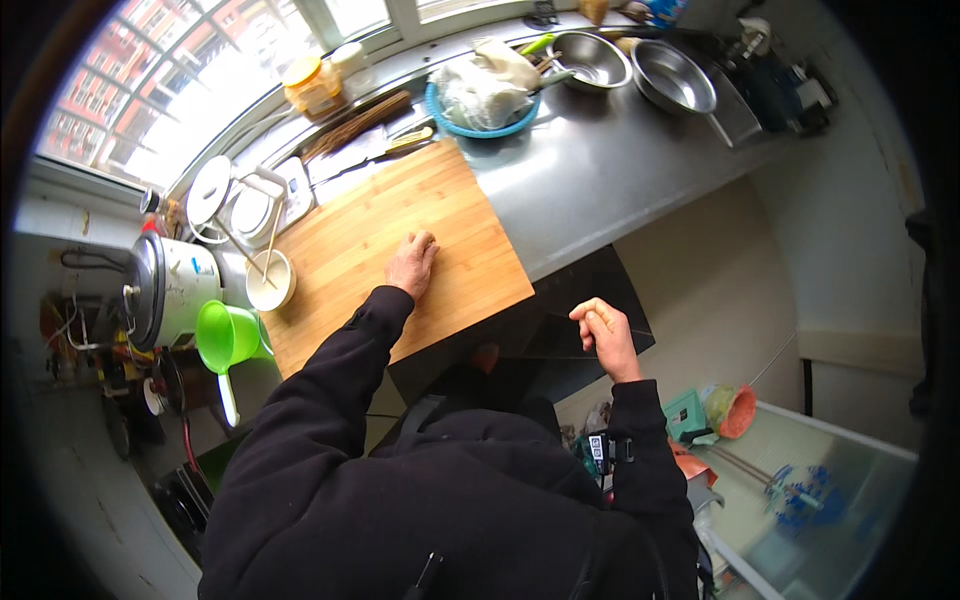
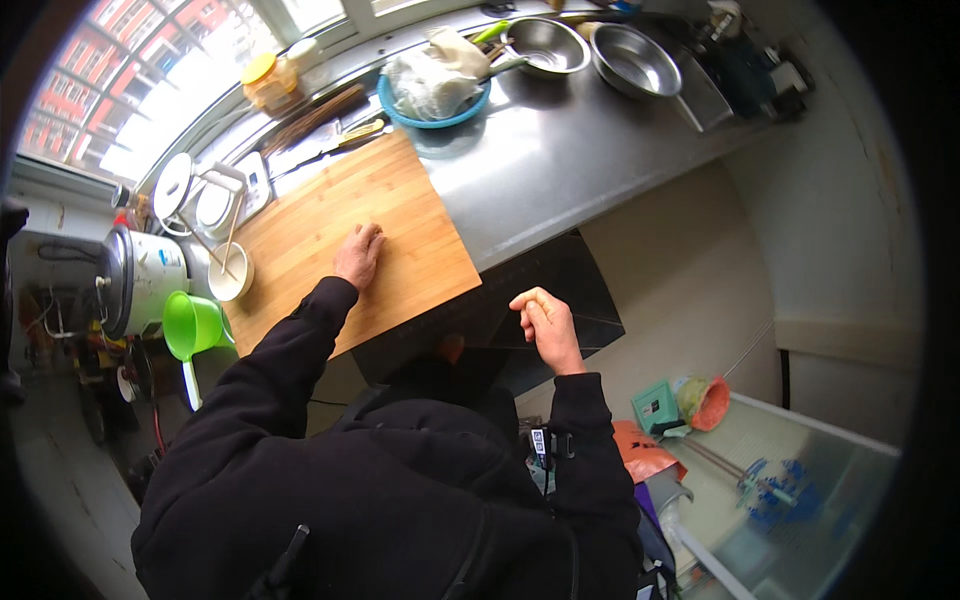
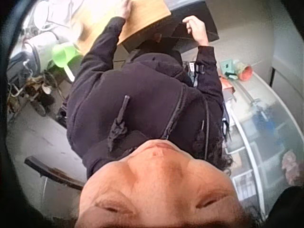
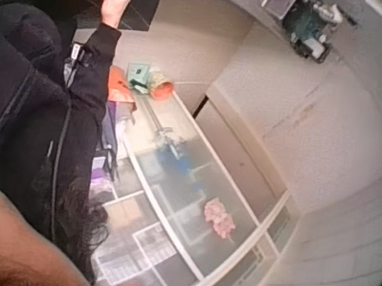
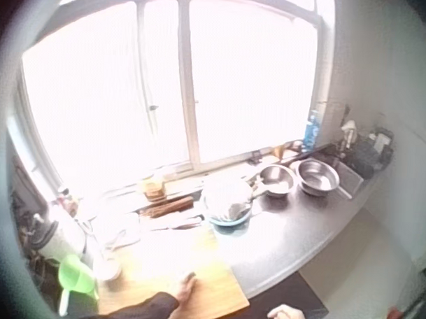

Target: The person wipes a wooden cutting board and countertop with a cloth, then retrieves red chilies and garlic from a drawer. They place the items on the cutting board and begin peeling the garlic cloves by hand.

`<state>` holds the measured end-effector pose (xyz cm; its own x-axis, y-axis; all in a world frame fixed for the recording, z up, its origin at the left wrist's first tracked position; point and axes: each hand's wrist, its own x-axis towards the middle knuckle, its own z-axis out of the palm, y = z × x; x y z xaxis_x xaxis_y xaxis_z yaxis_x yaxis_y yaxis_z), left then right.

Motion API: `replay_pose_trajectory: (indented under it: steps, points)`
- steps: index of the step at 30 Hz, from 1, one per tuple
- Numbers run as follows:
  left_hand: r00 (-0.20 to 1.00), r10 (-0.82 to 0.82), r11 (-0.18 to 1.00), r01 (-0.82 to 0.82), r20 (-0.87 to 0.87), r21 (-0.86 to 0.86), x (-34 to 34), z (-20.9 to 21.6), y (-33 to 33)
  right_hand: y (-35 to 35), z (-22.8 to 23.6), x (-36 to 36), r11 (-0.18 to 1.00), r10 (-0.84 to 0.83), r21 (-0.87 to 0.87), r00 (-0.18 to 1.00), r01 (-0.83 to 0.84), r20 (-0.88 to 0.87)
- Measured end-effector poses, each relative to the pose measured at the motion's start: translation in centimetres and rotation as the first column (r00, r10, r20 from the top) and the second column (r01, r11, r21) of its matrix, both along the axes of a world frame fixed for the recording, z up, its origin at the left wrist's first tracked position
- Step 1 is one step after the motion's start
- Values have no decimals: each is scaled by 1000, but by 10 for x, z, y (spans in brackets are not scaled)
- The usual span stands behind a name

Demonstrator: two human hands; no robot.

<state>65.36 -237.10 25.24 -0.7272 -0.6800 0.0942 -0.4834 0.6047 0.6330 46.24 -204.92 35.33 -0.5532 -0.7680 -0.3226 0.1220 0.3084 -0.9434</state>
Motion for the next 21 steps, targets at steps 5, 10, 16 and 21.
replay_pose_trajectory:
  steps: [5, 10, 16, 21]
  points:
    - [979, 46, 951, -104, -201, -290, -1, -7, -20, -56, 11, -21, 990, 140, 32, 990, -140, 8]
    - [894, 322, 819, -100, -310, 565, 8, -19, -41, -89, 15, -43, 987, 160, -29, 957, -158, 242]
    - [613, 582, 749, -149, -534, 645, 17, 5, -62, -124, 12, -69, 957, 285, -141, 907, -253, 310]
    - [650, 688, 382, 55, -323, 923, 13, 58, -18, -147, 11, -84, 915, 399, -93, 844, -393, 359]
